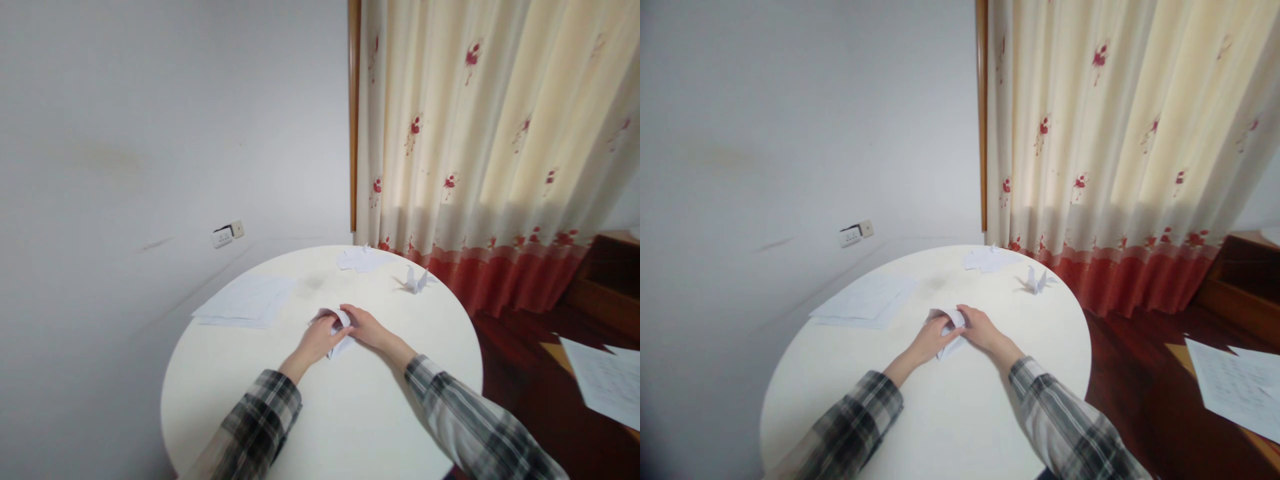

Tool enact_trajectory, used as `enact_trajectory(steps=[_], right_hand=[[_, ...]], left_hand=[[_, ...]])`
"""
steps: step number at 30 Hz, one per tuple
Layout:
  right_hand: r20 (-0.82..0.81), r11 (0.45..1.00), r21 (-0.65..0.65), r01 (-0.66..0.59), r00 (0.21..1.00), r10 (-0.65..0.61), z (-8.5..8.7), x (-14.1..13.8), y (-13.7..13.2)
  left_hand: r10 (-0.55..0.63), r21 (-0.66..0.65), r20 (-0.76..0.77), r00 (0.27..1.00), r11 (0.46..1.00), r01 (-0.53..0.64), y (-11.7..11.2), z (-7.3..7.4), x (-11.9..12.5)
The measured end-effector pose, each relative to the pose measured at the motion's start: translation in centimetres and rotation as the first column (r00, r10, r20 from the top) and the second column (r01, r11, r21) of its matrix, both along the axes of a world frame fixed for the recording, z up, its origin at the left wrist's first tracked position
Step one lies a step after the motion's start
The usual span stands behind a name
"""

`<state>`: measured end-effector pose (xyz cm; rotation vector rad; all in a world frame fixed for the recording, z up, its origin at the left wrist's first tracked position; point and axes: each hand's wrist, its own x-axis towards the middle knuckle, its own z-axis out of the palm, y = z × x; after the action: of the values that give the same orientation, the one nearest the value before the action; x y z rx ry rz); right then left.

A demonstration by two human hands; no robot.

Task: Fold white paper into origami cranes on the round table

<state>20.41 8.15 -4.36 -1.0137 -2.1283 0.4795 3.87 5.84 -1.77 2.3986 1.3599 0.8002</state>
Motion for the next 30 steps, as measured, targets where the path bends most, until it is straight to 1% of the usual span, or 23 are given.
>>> enact_trajectory(steps=[5,9,14,16,23,30], right_hand=[[0.006,1.0,-0.006,0.027,1.0,-0.027,0.0,-0.1,0.0],[0.012,0.999,-0.012,0.033,0.999,-0.032,0.3,-0.2,-0.3],[0.027,0.999,-0.048,0.009,1.0,-0.008,0.7,-0.1,-0.4],[0.028,0.999,-0.049,0.008,1.0,-0.007,0.8,-0.1,-0.5],[0.038,1.0,-0.014,0.011,0.999,-0.011,1.0,-0.1,-0.8],[0.04,0.998,0.01,0.061,0.997,-0.061,0.2,-0.1,-0.1]], left_hand=[[0.088,0.039,-0.052,0.995,0.996,-0.086,0.4,-0.4,0.1],[0.112,0.068,-0.034,0.993,0.992,-0.109,0.7,-0.9,-0.1],[0.123,0.014,0.054,0.991,0.992,-0.124,1.1,-1.0,-0.3],[0.135,-0.012,0.061,0.989,0.991,-0.134,1.2,-1.0,-0.3],[0.157,-0.024,-0.008,0.988,0.987,-0.157,1.3,-0.7,-0.4],[0.158,-0.016,-0.114,0.981,0.987,-0.161,1.1,-0.4,-0.4]])
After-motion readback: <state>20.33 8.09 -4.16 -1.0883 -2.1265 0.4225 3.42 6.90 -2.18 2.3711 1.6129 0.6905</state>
